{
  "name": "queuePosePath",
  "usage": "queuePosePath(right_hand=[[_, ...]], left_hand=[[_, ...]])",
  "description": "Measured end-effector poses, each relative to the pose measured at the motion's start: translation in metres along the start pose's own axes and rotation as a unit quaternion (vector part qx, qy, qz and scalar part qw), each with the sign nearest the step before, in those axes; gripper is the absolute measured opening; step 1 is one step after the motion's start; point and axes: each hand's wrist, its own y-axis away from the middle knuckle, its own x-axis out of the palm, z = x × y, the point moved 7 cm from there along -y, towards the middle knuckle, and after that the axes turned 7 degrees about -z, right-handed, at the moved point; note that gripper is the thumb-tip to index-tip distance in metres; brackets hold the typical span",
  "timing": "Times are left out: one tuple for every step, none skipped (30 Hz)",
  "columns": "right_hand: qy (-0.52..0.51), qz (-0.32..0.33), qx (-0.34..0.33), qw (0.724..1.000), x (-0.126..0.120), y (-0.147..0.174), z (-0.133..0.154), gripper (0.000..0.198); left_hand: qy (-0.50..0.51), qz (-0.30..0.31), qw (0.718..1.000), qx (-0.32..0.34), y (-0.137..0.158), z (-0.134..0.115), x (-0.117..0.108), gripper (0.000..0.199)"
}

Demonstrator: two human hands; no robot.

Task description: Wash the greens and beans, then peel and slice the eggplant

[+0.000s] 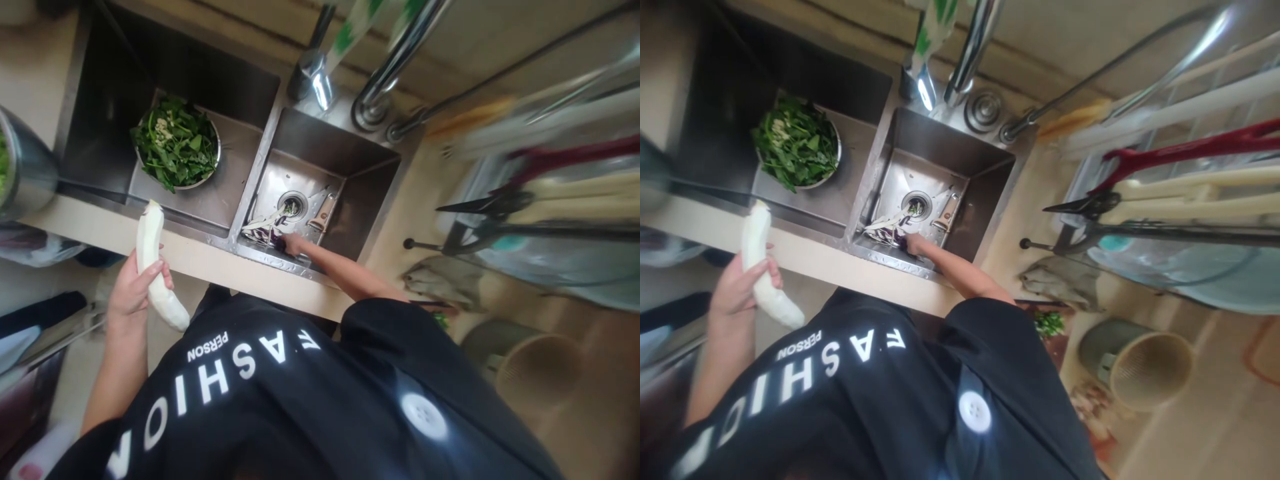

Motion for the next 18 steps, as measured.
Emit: queuePosePath(right_hand=[[0.003,-0.006,-0.002,1.000,-0.003,-0.009,0.005,0.046],[0.010,-0.020,-0.001,1.000,-0.008,-0.019,0.009,0.048],[0.016,-0.043,0.007,0.999,-0.015,-0.030,0.012,0.050],[0.018,-0.069,0.016,0.997,-0.023,-0.041,0.014,0.053],[0.019,-0.092,0.029,0.995,-0.030,-0.052,0.015,0.055],[0.018,-0.106,0.045,0.993,-0.034,-0.062,0.015,0.057],[0.016,-0.112,0.062,0.992,-0.035,-0.071,0.015,0.058],[0.013,-0.112,0.077,0.991,-0.034,-0.078,0.015,0.060],[0.012,-0.109,0.088,0.990,-0.031,-0.083,0.014,0.062],[0.012,-0.106,0.095,0.990,-0.026,-0.087,0.015,0.064],[0.013,-0.106,0.098,0.989,-0.022,-0.090,0.015,0.065],[0.014,-0.107,0.099,0.989,-0.018,-0.091,0.015,0.067],[0.016,-0.107,0.098,0.989,-0.016,-0.091,0.014,0.068],[0.017,-0.104,0.095,0.990,-0.013,-0.092,0.013,0.070],[0.017,-0.096,0.091,0.991,-0.012,-0.092,0.012,0.072],[0.015,-0.084,0.086,0.993,-0.012,-0.091,0.010,0.074],[0.011,-0.071,0.079,0.994,-0.012,-0.092,0.008,0.075],[0.007,-0.058,0.070,0.996,-0.014,-0.092,0.005,0.075]], left_hand=[[0.001,0.000,1.000,-0.001,0.000,0.000,0.001,0.063],[0.003,0.000,1.000,-0.002,-0.001,0.001,0.001,0.062],[0.003,0.000,1.000,-0.003,-0.001,0.001,0.002,0.062],[0.004,-0.001,1.000,-0.005,0.000,0.002,0.002,0.061],[0.002,-0.001,1.000,-0.007,0.000,0.002,0.003,0.061],[0.000,0.000,1.000,-0.009,0.001,0.003,0.003,0.060],[-0.001,0.000,1.000,-0.009,0.002,0.004,0.003,0.060],[-0.001,0.000,1.000,-0.009,0.004,0.004,0.003,0.060],[-0.001,-0.001,1.000,-0.009,0.005,0.004,0.002,0.060],[0.002,-0.004,1.000,-0.008,0.006,0.005,0.001,0.059],[0.005,-0.008,1.000,-0.009,0.008,0.005,0.000,0.058],[0.008,-0.012,1.000,-0.010,0.008,0.007,-0.001,0.057],[0.011,-0.014,1.000,-0.010,0.009,0.008,-0.002,0.056],[0.015,-0.015,1.000,-0.008,0.009,0.010,-0.003,0.057],[0.018,-0.015,1.000,-0.007,0.009,0.011,-0.004,0.058],[0.020,-0.014,1.000,-0.006,0.009,0.013,-0.004,0.059],[0.023,-0.013,1.000,-0.005,0.008,0.015,-0.005,0.060],[0.027,-0.012,1.000,-0.004,0.007,0.017,-0.005,0.062]])
